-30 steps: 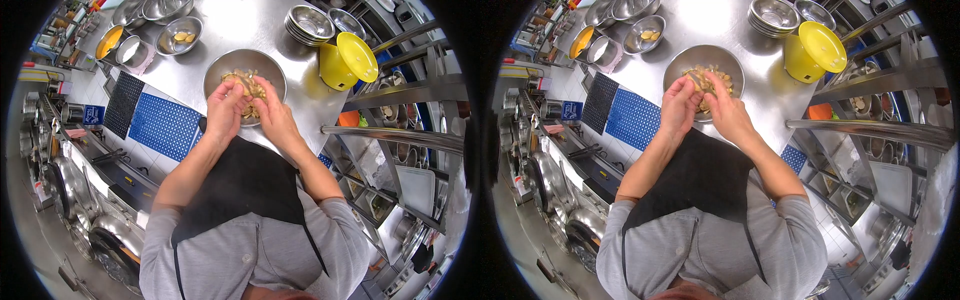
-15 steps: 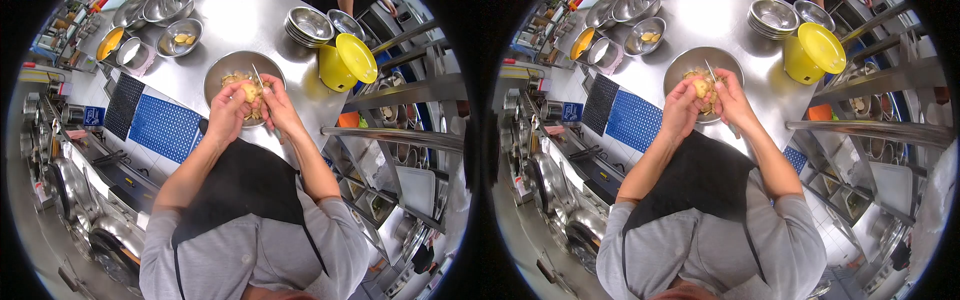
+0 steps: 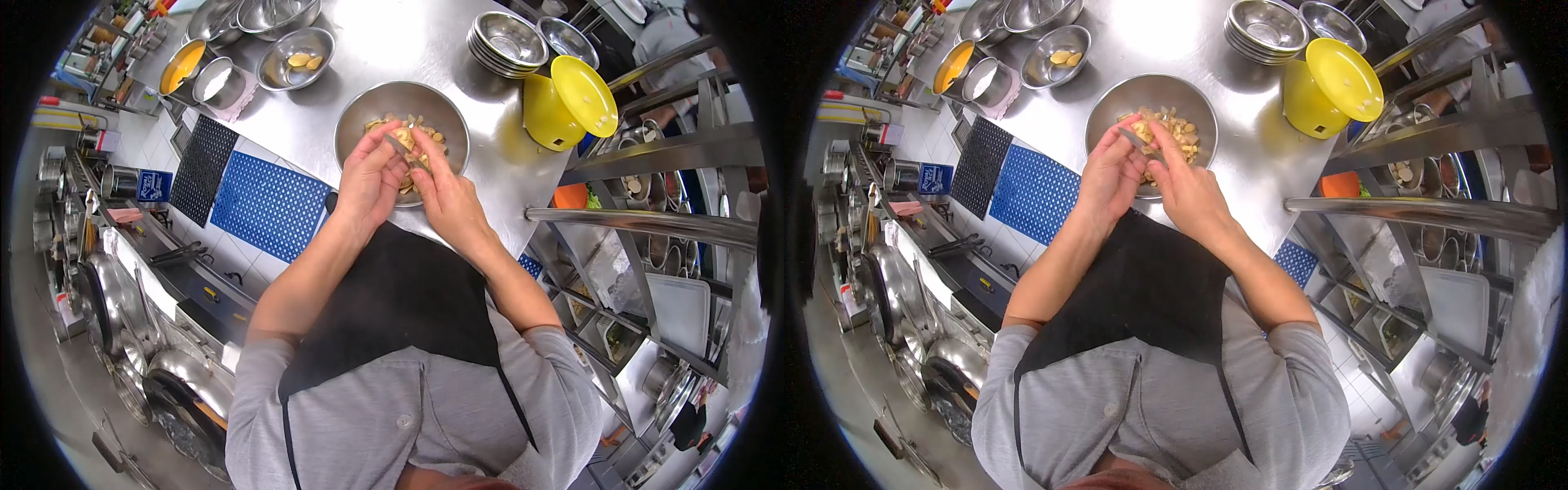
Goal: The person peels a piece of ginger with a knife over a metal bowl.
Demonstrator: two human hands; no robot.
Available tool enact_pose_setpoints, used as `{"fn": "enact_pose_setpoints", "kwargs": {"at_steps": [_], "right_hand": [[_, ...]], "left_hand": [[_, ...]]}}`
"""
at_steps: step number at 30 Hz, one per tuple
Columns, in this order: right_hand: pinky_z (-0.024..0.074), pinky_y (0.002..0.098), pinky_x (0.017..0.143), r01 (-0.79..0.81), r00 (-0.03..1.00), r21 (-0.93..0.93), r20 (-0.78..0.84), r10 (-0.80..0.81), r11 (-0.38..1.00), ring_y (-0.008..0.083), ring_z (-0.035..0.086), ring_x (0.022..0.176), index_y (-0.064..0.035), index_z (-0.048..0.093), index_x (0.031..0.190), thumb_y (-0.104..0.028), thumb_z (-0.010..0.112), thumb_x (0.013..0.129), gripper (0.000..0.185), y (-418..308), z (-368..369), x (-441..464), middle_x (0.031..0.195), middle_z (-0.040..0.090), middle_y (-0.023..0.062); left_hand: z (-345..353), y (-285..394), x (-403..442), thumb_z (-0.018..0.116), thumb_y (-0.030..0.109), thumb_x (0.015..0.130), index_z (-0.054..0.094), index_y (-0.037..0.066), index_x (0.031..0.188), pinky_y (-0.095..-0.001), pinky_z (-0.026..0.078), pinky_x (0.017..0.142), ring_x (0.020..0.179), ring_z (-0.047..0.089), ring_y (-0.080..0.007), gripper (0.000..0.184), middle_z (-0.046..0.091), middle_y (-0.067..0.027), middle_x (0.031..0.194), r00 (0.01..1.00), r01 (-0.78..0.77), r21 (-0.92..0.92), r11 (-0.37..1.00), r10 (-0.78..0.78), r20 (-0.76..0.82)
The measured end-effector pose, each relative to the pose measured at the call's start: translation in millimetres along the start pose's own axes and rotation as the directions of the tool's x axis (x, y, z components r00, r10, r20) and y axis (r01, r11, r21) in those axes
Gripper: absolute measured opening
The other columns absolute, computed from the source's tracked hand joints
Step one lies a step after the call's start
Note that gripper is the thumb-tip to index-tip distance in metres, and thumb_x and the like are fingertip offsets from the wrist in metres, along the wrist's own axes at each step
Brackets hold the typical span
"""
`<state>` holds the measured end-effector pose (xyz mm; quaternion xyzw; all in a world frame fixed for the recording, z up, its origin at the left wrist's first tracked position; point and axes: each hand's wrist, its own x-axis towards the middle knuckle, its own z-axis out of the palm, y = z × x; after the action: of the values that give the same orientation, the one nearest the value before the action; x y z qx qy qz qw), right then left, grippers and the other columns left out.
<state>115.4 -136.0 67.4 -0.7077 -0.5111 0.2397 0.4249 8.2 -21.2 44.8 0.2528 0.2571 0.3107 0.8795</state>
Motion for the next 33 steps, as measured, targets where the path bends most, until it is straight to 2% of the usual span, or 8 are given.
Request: {"fn": "enact_pose_setpoints", "kwargs": {"at_steps": [8,11,15,23,26,29,32,33], "right_hand": [[0.0519,0.0561,0.072,-0.04,0.999,-0.055,0.001,0.04,0.998,0.0503,0.066,0.082,-0.0155,0.036,0.148,-0.019,0.049,0.102,0.047,8,-1,10,0.096,0.07,0.0276],[0.0518,0.054,0.078,-0.212,0.977,0.274,0.098,0.192,0.938,0.0493,0.066,0.091,-0.0151,0.036,0.149,-0.018,0.048,0.103,0.048,17,-5,16,0.105,0.069,0.0273],[0.0507,0.0531,0.083,-0.156,0.986,0.212,0.088,0.14,0.965,0.0498,0.064,0.099,-0.0149,0.035,0.15,-0.019,0.048,0.103,0.049,2,-4,5,0.11,0.068,0.0265],[0.0509,0.0555,0.072,-0.067,0.998,0.013,0.016,0.067,0.998,0.0502,0.066,0.083,-0.013,0.04,0.144,-0.02,0.048,0.103,0.043,7,0,9,0.089,0.069,0.0284],[0.0498,0.0547,0.065,-0.066,0.994,0.075,-0.08,0.072,0.995,0.0497,0.065,0.075,-0.0117,0.042,0.14,-0.021,0.047,0.104,0.038,25,8,18,0.085,0.069,0.0269],[0.0501,0.0533,0.065,-0.482,0.874,0.409,0.284,0.394,0.775,0.0497,0.066,0.075,-0.012,0.042,0.142,-0.021,0.047,0.104,0.039,4,-16,23,0.085,0.07,0.0246],[0.0525,0.0521,0.071,-0.443,0.894,0.355,0.237,0.38,0.823,0.0505,0.067,0.082,-0.0125,0.037,0.148,-0.021,0.048,0.104,0.046,-4,-22,16,0.093,0.071,0.0243],[0.0528,0.0523,0.073,-0.346,0.936,0.302,0.18,0.303,0.888,0.0507,0.066,0.084,-0.013,0.035,0.149,-0.021,0.048,0.103,0.048,0,-17,12,0.096,0.071,0.0251]], "left_hand": [[-3,-5,-2,0.049,0.011,0.105,0.057,0.0,0.125,-0.0372,0.054,0.095,0.106,0.065,-0.0219,0.025,0.064,-0.0127,0.119,0.998,0.025,0.084,0.996,-0.02,-0.058],[2,-3,-5,0.049,0.01,0.105,0.058,0.0,0.123,-0.0357,0.053,0.096,0.105,0.065,-0.0211,0.023,0.065,-0.0114,0.118,0.997,0.046,0.089,0.995,-0.04,-0.063],[-5,-3,3,0.05,0.01,0.104,0.059,-0.001,0.121,-0.0336,0.051,0.099,0.104,0.064,-0.0199,0.022,0.065,-0.0102,0.116,1.0,-0.001,0.021,1.0,0.001,-0.007],[-10,-9,1,0.054,0.012,0.103,0.06,-0.002,0.12,-0.0318,0.052,0.095,0.104,0.064,-0.0192,0.023,0.066,-0.0098,0.114,0.999,0.023,0.038,0.999,-0.022,-0.035],[-9,-9,-1,0.054,0.015,0.103,0.06,-0.002,0.121,-0.0312,0.053,0.092,0.104,0.065,-0.019,0.025,0.066,-0.0095,0.115,0.998,0.068,0.059,0.996,-0.067,-0.013],[-7,-3,-1,0.054,0.017,0.104,0.059,-0.003,0.124,-0.0308,0.053,0.091,0.103,0.065,-0.0188,0.029,0.066,-0.0097,0.117,0.996,0.087,0.014,0.996,-0.087,0.032],[-8,1,1,0.054,0.02,0.104,0.057,-0.003,0.126,-0.0317,0.053,0.092,0.104,0.064,-0.0191,0.032,0.066,-0.0103,0.118,0.997,0.067,-0.015,0.998,-0.066,0.042],[-9,1,1,0.054,0.021,0.104,0.057,-0.003,0.127,-0.0321,0.053,0.093,0.105,0.064,-0.0193,0.033,0.066,-0.0105,0.118,0.998,0.06,-0.015,0.998,-0.059,0.035]]}}
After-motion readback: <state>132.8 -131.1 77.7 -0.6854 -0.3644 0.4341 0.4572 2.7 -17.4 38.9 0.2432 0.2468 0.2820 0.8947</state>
